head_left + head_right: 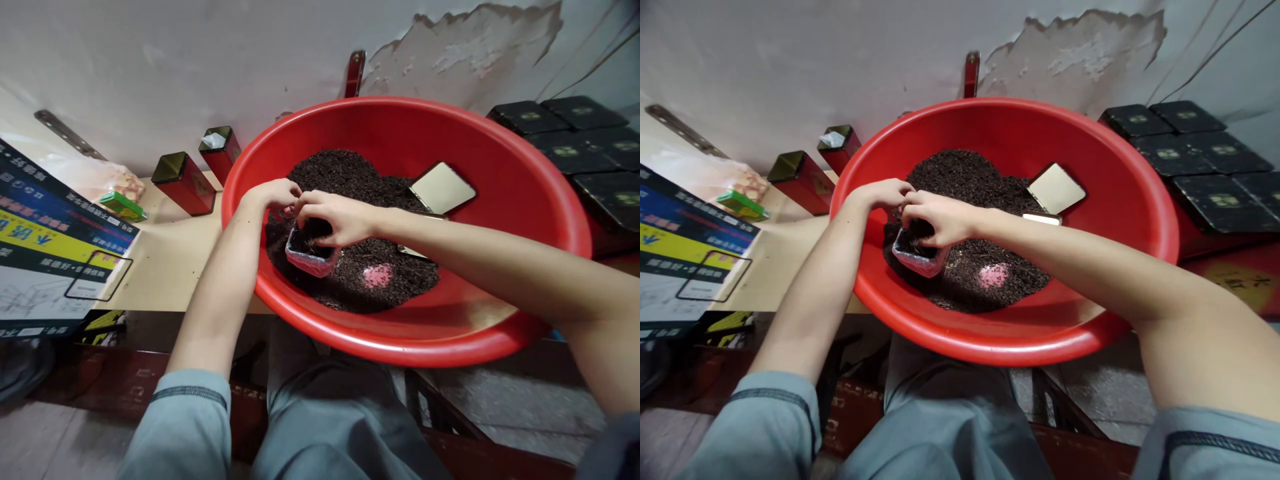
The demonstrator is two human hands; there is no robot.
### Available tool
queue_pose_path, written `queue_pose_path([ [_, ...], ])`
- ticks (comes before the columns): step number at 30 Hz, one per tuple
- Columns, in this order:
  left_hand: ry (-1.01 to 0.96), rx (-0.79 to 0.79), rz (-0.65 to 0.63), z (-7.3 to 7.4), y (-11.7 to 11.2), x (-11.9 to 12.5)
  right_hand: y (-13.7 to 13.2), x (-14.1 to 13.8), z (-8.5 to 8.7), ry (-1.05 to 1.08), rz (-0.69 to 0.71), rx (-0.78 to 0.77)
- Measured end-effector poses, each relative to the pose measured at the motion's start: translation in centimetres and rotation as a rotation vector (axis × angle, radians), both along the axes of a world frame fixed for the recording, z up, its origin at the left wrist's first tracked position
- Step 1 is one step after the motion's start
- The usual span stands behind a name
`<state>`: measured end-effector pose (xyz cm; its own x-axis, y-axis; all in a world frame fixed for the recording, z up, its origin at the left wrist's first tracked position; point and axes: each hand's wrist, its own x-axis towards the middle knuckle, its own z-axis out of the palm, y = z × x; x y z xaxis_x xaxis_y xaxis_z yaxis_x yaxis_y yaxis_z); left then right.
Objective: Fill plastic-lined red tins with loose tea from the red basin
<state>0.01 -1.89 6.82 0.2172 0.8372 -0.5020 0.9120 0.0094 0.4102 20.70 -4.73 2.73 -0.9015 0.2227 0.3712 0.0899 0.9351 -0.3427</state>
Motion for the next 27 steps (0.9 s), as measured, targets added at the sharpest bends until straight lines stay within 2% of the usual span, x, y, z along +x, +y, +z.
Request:
queue_pose_path([
  [3, -0.010, 0.002, 0.019, -0.1, 0.0, 0.0, -0.9, 0.9, 1.1, 0.024, -0.043, 0.076],
  [6, -0.022, -0.005, 0.057, 0.0, -0.1, 0.1, -2.4, 1.7, 1.6, -0.144, 0.015, 0.120],
  [10, -0.028, -0.014, 0.060, 0.0, -0.3, 0.1, -4.0, 2.1, 1.7, -0.309, -0.029, 0.162],
  [14, -0.020, -0.013, 0.074, 0.0, -0.3, 0.1, -4.2, 2.2, 1.8, -0.345, 0.024, 0.173],
  [20, -0.017, -0.016, 0.072, -0.1, -0.2, 0.1, -3.8, 3.1, 1.6, -0.346, 0.032, 0.152],
  [23, -0.013, -0.020, 0.061, -0.1, -0.2, 0.1, -3.6, 2.9, 0.9, -0.254, -0.065, 0.153],
  [27, -0.018, -0.014, 0.053, -0.1, -0.1, 0.0, -2.9, 1.8, 0.0, -0.097, -0.225, 0.227],
])
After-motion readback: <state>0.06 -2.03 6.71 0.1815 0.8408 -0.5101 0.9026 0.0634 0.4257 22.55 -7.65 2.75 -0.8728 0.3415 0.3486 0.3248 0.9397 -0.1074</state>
